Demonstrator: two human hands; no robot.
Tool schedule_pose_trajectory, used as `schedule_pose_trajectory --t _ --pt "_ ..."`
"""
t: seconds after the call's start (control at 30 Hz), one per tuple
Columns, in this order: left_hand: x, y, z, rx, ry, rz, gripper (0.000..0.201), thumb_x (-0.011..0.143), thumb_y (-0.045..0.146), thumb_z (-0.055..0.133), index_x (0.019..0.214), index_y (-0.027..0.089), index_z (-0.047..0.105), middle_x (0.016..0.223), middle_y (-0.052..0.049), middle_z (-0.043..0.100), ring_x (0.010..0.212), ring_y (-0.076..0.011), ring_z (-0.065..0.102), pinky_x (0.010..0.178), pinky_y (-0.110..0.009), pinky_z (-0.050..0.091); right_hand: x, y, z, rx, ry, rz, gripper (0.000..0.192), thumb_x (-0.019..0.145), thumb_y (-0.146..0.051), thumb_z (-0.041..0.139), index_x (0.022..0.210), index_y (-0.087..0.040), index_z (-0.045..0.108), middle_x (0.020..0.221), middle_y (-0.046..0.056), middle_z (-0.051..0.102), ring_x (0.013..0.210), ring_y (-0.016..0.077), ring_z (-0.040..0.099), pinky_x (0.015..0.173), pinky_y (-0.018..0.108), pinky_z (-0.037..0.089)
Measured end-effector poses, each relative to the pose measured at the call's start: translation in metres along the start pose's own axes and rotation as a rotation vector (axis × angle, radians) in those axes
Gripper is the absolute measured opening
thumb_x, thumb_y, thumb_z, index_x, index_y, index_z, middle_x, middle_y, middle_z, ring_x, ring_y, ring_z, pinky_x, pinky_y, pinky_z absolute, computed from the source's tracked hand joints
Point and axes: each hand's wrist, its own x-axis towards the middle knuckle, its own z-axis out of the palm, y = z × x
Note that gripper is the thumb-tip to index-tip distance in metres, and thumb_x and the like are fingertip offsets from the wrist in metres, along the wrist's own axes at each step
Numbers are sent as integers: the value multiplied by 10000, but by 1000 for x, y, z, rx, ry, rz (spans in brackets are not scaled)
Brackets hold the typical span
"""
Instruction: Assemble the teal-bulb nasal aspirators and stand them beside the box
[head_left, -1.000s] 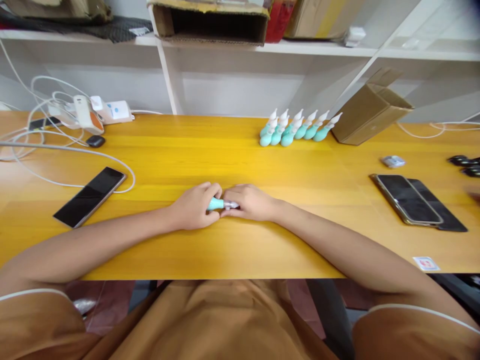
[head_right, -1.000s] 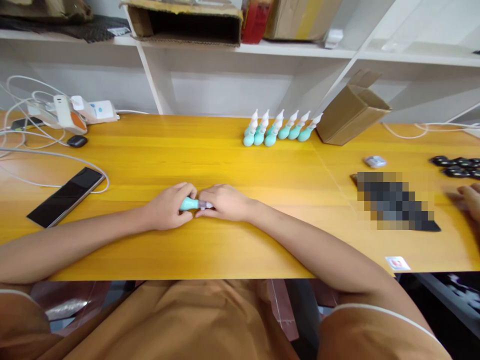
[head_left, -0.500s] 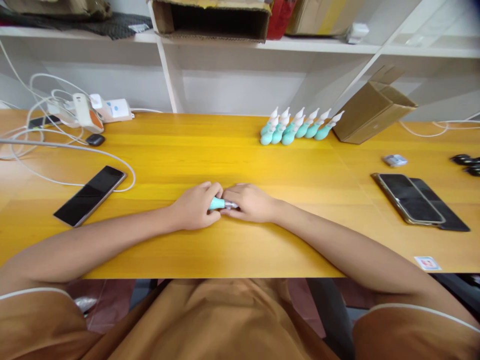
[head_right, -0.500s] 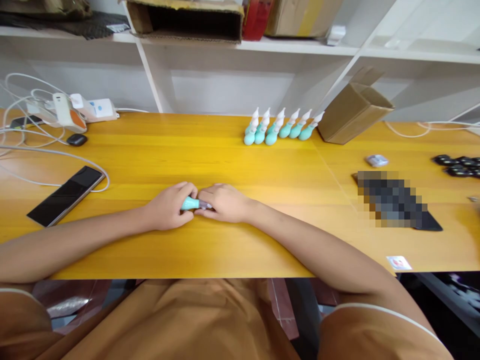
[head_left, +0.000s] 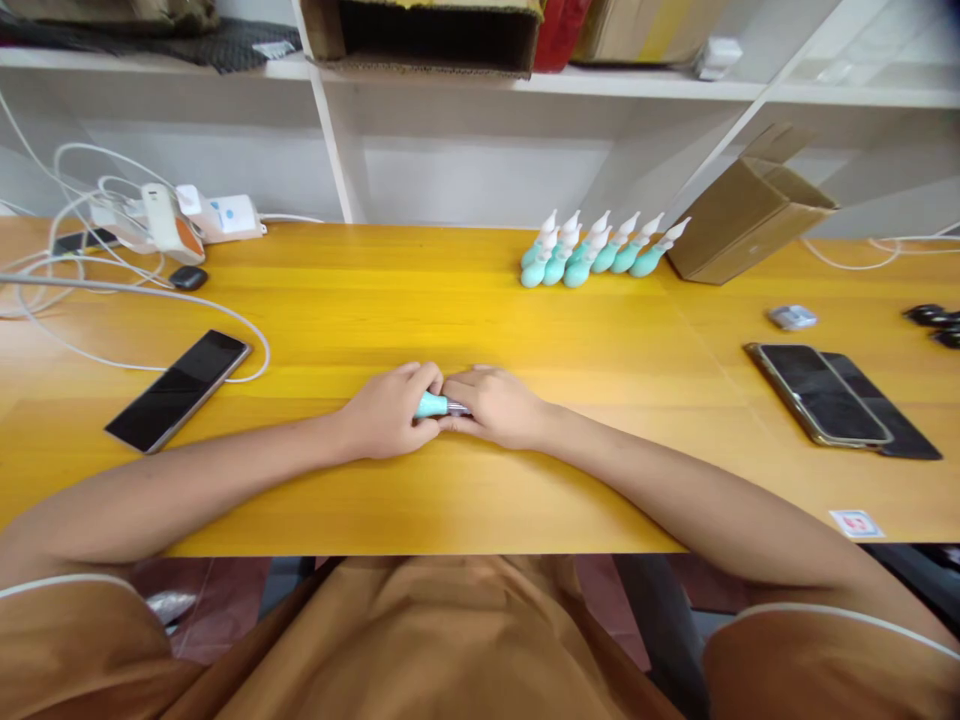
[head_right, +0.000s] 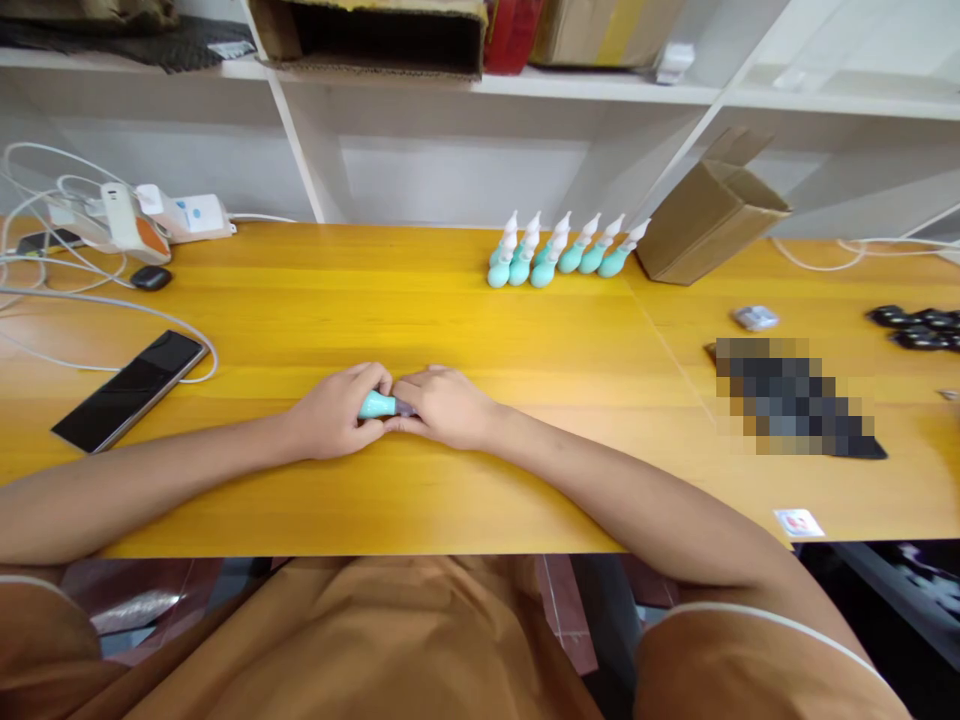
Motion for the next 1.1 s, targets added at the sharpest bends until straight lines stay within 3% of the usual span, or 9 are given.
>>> schedule_pose_trajectory --t 0.23,0.5,0.67,0.83,1.0,1.1 --pt "0 -3 1 1 -13 15 246 886 362 616 1062 250 485 1046 -94 663 942 -314 662 816 -441 518 -2 1 -8 -35 -65 -75 328 1166 -486 530 1251 -195 655 1171 135 787 934 268 674 938 424 448" --pt "-1 -3 1 8 -14 14 245 871 334 615 1063 250 489 1038 -89 657 935 -308 659 819 -435 517 -2 -2 -14 -59 -99 -107 251 1160 -400 522 1256 -187 615 1205 149 775 965 278 672 942 434 450" --pt "-1 -1 0 0 -18 14 235 876 345 605 1049 249 478 1022 -84 648 918 -302 645 817 -439 506 -3 -4 -16 -50 -103 -117 266 1152 -418 533 1217 -177 623 1165 147 775 965 278 678 930 428 449" --pt "-1 -1 -1 -15 -15 3 255 854 324 598 1062 252 470 1042 -76 658 955 -299 646 845 -433 501 -3 -5 -10 -44 -50 -73 437 1070 -621 653 1140 -190 641 1080 110 779 903 265 667 887 402 422" --pt "2 1 -4 -74 -15 -9 230 880 366 588 1030 253 454 1034 -72 672 946 -290 655 839 -418 492 -3 -4 -7 -27 -9 -54 530 1173 -660 427 1106 -185 653 1055 117 782 860 241 642 843 380 381" --pt "3 2 -5 -100 -16 -10 225 894 377 597 1013 255 449 1014 -62 679 923 -278 658 823 -404 483 -3 -3 -7 -3 -12 -42 534 1183 -650 402 1098 -188 656 1056 113 784 857 237 635 855 375 369"
